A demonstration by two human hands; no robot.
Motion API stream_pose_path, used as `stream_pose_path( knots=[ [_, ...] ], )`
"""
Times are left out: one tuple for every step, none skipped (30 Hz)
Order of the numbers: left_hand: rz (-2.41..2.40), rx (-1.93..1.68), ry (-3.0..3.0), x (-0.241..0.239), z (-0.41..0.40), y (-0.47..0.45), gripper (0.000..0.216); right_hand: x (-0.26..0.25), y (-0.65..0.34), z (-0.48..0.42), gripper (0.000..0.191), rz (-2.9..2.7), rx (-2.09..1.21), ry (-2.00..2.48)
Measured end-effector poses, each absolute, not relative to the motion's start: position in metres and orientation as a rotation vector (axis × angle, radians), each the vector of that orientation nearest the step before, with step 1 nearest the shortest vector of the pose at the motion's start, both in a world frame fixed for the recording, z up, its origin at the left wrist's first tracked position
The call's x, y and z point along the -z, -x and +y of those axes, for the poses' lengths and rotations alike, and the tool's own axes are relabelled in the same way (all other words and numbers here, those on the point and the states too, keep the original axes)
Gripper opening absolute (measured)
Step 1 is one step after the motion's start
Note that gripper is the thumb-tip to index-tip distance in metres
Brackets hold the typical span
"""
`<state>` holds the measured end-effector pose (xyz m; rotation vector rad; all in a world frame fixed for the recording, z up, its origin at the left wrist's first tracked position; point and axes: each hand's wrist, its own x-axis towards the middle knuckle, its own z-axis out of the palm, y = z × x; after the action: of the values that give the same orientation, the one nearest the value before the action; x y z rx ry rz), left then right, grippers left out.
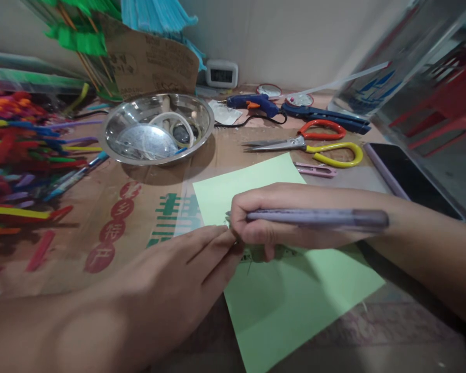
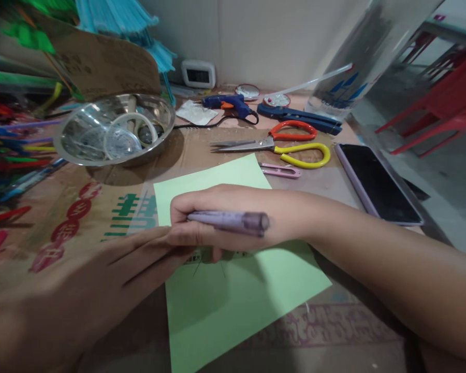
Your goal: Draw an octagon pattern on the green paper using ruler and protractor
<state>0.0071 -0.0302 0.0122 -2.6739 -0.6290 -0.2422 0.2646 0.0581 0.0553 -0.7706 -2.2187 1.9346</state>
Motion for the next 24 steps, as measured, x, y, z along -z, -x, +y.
stream_pose_path(
  knots=[
    [-0.631,0.238,2.668,-0.014,-0.030,-0.007,0.060,-0.060,-0.263,0.057,0.025,-2.177,-1.957,0.790],
    [-0.628,0.224,2.669,-0.014,-0.030,-0.007,0.061,-0.064,-0.261,0.055,0.025,-2.152,-1.927,0.807],
    [-0.619,0.232,2.673,-0.015,-0.030,-0.007,0.060,-0.067,-0.259,0.053,0.023,-2.127,-1.857,0.825],
    [-0.615,0.255,2.680,-0.014,-0.029,-0.007,0.060,-0.068,-0.256,0.051,0.020,-2.114,-1.766,0.856],
    [-0.611,0.279,2.691,-0.014,-0.029,-0.006,0.059,-0.069,-0.254,0.049,0.015,-2.096,-1.669,0.906],
    [-0.614,0.281,2.708,-0.013,-0.029,-0.005,0.059,-0.067,-0.252,0.047,0.010,-2.071,-1.581,0.962],
    [-0.616,0.291,2.716,-0.012,-0.029,-0.004,0.059,-0.065,-0.250,0.045,0.004,-2.042,-1.506,1.013],
    [-0.621,0.296,2.721,-0.011,-0.029,-0.004,0.060,-0.062,-0.248,0.043,0.003,-2.023,-1.441,1.045],
    [-0.628,0.308,2.722,-0.011,-0.029,-0.003,0.062,-0.059,-0.246,0.042,0.011,-2.021,-1.376,1.058],
    [-0.628,0.307,2.724,-0.012,-0.028,-0.002,0.063,-0.055,-0.245,0.041,0.018,-2.035,-1.309,1.052],
    [-0.627,0.309,2.725,-0.013,-0.028,-0.002,0.065,-0.052,-0.243,0.041,0.024,-2.061,-1.244,1.028],
    [-0.622,0.322,2.722,-0.014,-0.027,-0.002,0.065,-0.049,-0.242,0.042,0.028,-2.093,-1.193,1.001],
    [-0.617,0.331,2.718,-0.015,-0.027,-0.003,0.065,-0.048,-0.241,0.043,0.030,-2.123,-1.159,0.980],
    [-0.619,0.342,2.719,-0.016,-0.026,-0.004,0.064,-0.046,-0.241,0.044,0.030,-2.150,-1.138,0.967],
    [-0.629,0.360,2.712,-0.018,-0.026,-0.005,0.063,-0.046,-0.240,0.045,0.030,-2.170,-1.124,0.966],
    [-0.645,0.367,2.706,-0.019,-0.026,-0.006,0.061,-0.045,-0.240,0.046,0.030,-2.181,-1.110,0.969],
    [-0.657,0.379,2.699,-0.019,-0.026,-0.008,0.059,-0.045,-0.240,0.046,0.030,-2.186,-1.096,0.974],
    [-0.661,0.378,2.699,-0.020,-0.026,-0.009,0.057,-0.045,-0.240,0.047,0.029,-2.190,-1.085,0.979],
    [-0.667,0.377,2.705,-0.020,-0.026,-0.010,0.055,-0.045,-0.240,0.047,0.029,-2.193,-1.078,0.982],
    [-0.663,0.383,2.711,-0.020,-0.026,-0.011,0.053,-0.045,-0.240,0.047,0.029,-2.200,-1.074,0.987],
    [-0.655,0.375,2.724,-0.019,-0.027,-0.011,0.052,-0.045,-0.240,0.047,0.029,-2.207,-1.073,0.990],
    [-0.648,0.379,2.733,-0.018,-0.027,-0.011,0.051,-0.045,-0.240,0.047,0.029,-2.214,-1.076,0.993],
    [-0.643,0.379,2.738,-0.018,-0.027,-0.011,0.051,-0.045,-0.239,0.047,0.028,-2.220,-1.075,0.995],
    [-0.642,0.370,2.744,-0.017,-0.027,-0.012,0.050,-0.045,-0.239,0.047,0.028,-2.225,-1.071,0.992]
  ],
)
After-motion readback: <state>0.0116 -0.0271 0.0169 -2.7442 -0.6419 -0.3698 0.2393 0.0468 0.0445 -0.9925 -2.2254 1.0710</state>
